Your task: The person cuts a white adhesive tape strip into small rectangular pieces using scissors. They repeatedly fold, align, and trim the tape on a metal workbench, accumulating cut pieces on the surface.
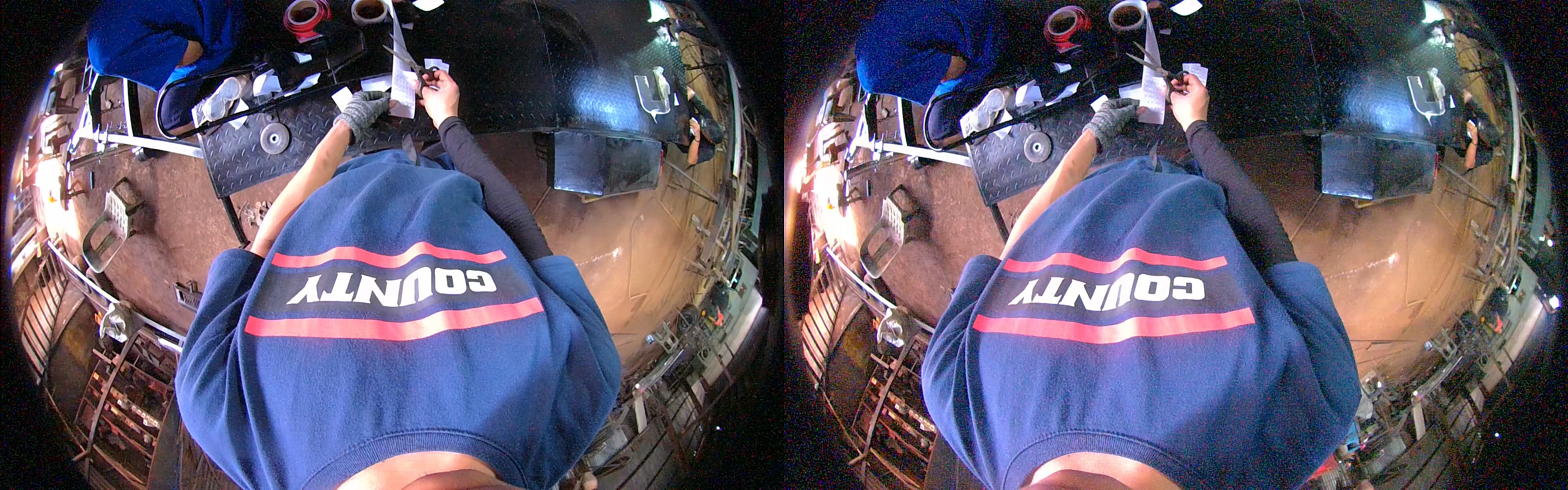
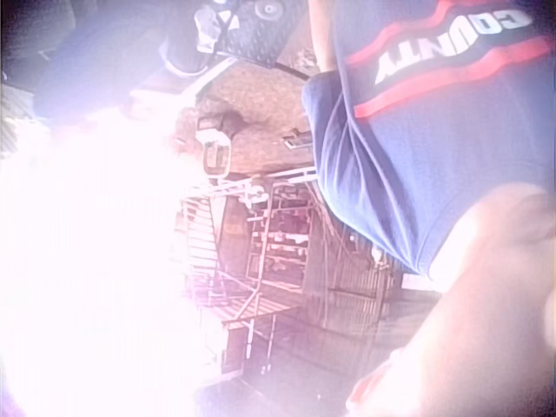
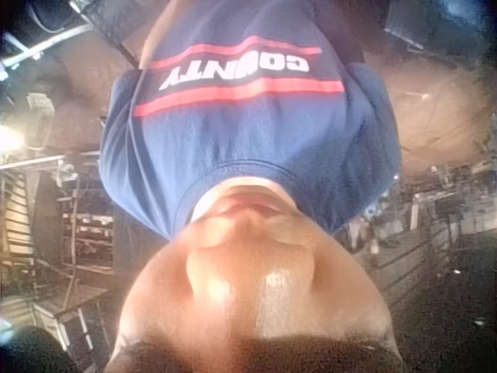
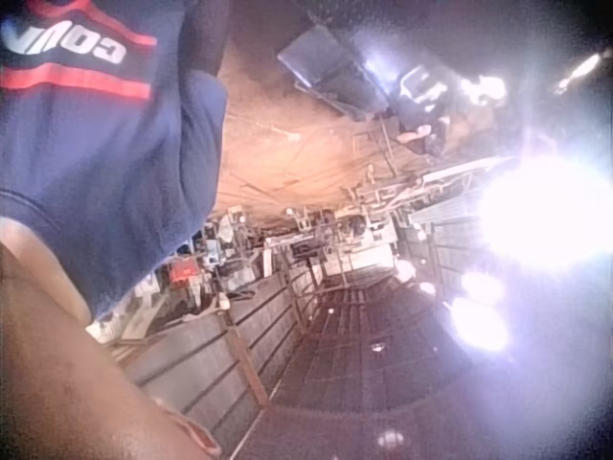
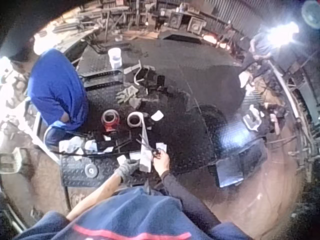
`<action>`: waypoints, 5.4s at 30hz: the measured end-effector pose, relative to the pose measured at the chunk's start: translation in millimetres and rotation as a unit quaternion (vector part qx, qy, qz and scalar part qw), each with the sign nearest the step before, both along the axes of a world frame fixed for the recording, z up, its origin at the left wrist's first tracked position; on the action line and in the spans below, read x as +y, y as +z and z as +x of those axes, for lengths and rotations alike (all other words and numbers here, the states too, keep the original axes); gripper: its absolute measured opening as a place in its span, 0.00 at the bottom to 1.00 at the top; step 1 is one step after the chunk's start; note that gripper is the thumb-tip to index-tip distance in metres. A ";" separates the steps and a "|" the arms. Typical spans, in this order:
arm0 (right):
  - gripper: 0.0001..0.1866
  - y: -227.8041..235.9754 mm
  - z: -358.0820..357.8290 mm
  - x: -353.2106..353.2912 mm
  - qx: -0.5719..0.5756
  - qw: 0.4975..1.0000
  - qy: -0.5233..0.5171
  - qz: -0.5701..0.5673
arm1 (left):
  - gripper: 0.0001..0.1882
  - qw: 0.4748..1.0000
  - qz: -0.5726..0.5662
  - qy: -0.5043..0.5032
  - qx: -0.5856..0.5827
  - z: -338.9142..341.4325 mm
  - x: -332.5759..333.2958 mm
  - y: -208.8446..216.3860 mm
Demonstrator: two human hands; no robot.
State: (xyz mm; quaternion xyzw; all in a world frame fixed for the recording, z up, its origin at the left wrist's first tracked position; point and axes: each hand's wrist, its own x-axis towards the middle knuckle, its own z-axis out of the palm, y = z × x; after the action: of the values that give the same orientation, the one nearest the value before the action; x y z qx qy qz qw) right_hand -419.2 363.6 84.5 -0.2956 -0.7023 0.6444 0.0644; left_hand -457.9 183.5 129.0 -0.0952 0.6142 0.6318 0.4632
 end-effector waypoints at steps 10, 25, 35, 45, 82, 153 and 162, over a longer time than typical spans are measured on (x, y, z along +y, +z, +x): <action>0.12 -10.4 3.5 2.5 0.022 1.000 0.003 0.006 | 0.14 1.000 -0.020 0.000 0.020 1.7 3.5 -6.3; 0.11 9.2 6.3 -2.4 -0.028 0.992 -0.019 -0.118 | 0.14 0.995 -0.051 -0.008 0.088 3.6 -0.8 -24.8; 0.17 12.6 13.2 0.5 -0.085 0.934 -0.011 -0.346 | 0.14 1.000 -0.019 0.011 0.007 12.6 -10.4 -12.1; 0.18 14.2 13.0 -5.0 -0.104 0.938 0.032 -0.328 | 0.10 0.998 -0.036 0.043 0.004 31.7 -23.8 -30.4; 0.28 43.0 14.9 48.8 -0.251 0.909 0.326 -0.062 | 0.13 0.989 -0.055 0.123 -0.062 -7.9 -5.5 -29.1; 0.30 74.2 -74.7 92.4 -0.320 0.660 0.656 -0.176 | 0.17 0.998 -0.036 -0.050 0.035 -68.0 17.1 13.3; 0.29 78.2 -77.4 92.8 -0.319 0.649 0.666 -0.182 | 0.18 0.995 -0.045 -0.064 0.054 -69.4 16.6 11.3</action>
State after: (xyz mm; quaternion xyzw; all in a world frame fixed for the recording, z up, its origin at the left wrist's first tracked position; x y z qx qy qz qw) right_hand -496.5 456.4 162.8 0.0579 -0.5560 0.4949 -0.6653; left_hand -527.3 200.1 140.3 -0.0423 0.6713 0.5766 0.4638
